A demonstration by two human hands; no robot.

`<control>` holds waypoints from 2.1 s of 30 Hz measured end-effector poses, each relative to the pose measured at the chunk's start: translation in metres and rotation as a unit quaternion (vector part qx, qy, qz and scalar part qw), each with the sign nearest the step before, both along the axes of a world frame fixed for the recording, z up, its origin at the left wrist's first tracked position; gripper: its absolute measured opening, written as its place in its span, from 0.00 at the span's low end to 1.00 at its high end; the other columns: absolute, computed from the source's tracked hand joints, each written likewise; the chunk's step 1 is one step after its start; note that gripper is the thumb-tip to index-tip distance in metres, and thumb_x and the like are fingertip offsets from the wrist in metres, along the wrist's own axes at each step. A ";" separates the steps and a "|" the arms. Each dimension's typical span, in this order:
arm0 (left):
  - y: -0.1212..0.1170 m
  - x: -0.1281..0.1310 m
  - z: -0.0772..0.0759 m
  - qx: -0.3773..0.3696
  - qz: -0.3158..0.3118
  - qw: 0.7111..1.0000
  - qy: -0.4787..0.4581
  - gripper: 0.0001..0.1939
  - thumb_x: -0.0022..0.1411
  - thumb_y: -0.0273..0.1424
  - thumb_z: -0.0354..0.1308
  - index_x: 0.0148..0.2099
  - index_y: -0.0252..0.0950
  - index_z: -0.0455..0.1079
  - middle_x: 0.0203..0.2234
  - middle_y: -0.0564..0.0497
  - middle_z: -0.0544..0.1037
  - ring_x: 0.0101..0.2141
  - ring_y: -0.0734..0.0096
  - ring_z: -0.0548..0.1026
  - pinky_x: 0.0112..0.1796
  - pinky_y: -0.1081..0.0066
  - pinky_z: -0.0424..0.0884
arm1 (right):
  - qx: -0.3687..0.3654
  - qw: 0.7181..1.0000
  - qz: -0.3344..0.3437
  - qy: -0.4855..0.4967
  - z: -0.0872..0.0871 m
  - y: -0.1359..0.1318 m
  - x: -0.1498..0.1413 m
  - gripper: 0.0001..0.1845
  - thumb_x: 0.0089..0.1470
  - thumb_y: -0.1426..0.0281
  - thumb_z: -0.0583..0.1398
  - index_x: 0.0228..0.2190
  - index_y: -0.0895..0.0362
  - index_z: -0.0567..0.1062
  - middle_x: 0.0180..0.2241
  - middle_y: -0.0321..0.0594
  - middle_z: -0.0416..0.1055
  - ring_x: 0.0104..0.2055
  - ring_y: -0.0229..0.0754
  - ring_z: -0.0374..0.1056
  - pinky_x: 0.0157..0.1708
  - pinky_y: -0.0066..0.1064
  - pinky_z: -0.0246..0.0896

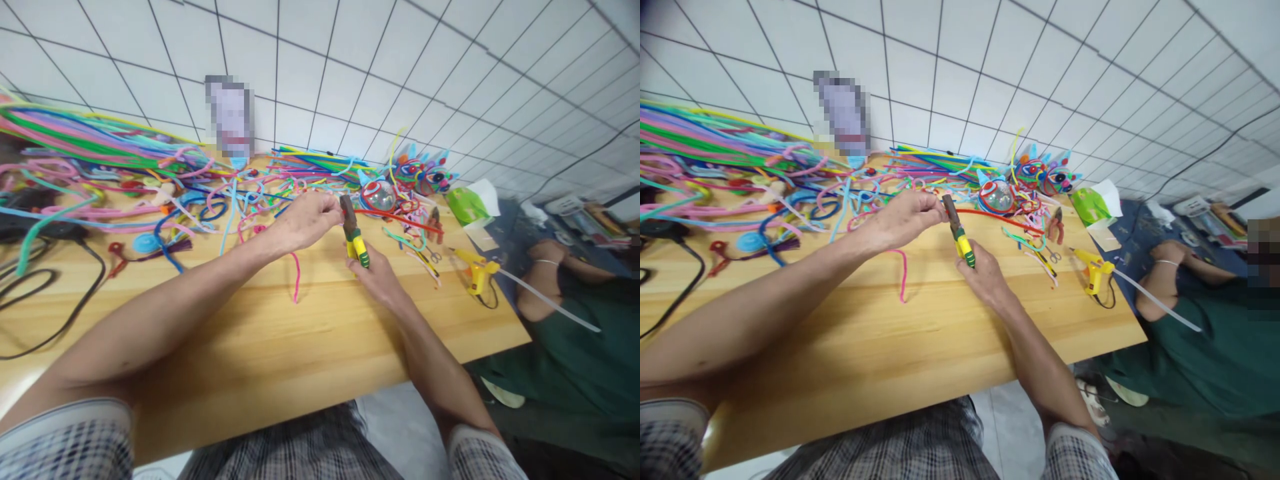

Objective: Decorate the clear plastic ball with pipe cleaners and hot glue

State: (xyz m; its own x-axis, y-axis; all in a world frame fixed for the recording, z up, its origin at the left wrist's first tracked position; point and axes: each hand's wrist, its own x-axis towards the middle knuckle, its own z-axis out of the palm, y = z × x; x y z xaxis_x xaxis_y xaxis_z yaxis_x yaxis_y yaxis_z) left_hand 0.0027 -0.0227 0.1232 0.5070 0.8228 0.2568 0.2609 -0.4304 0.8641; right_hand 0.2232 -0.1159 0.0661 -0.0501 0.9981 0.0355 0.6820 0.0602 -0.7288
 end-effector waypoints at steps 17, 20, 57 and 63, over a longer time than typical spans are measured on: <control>0.001 0.000 -0.003 0.026 0.009 0.999 0.027 0.11 0.65 0.28 0.56 0.33 0.36 0.78 0.27 0.53 0.80 0.30 0.69 0.74 0.35 0.70 0.68 | 0.019 0.999 -0.010 -0.037 -0.004 -0.001 -0.002 0.16 0.60 0.60 0.58 0.46 0.53 0.76 0.39 0.41 0.78 0.41 0.50 0.74 0.46 0.41 0.66; 0.000 0.000 -0.003 0.026 0.005 0.999 0.021 0.10 0.65 0.28 0.57 0.33 0.36 0.78 0.27 0.54 0.80 0.30 0.69 0.75 0.35 0.70 0.68 | 0.025 0.999 -0.008 -0.027 -0.005 0.000 -0.002 0.15 0.59 0.60 0.59 0.46 0.52 0.76 0.38 0.39 0.78 0.40 0.49 0.73 0.45 0.40 0.66; -0.007 -0.002 0.013 0.019 -0.007 0.999 0.040 0.14 0.65 0.23 0.56 0.33 0.35 0.82 0.32 0.51 0.86 0.33 0.68 0.80 0.37 0.71 0.73 | -0.129 0.973 -0.014 0.192 0.000 -0.002 -0.012 0.23 0.44 0.59 0.65 0.42 0.55 0.77 0.33 0.36 0.74 0.32 0.41 0.68 0.30 0.33 0.61; -0.004 0.000 0.007 0.030 0.008 0.998 0.046 0.13 0.66 0.25 0.57 0.34 0.36 0.82 0.31 0.50 0.85 0.32 0.67 0.78 0.36 0.69 0.70 | -0.128 0.974 -0.006 0.188 -0.002 -0.002 -0.010 0.24 0.45 0.59 0.65 0.45 0.55 0.78 0.35 0.37 0.75 0.32 0.41 0.69 0.29 0.32 0.62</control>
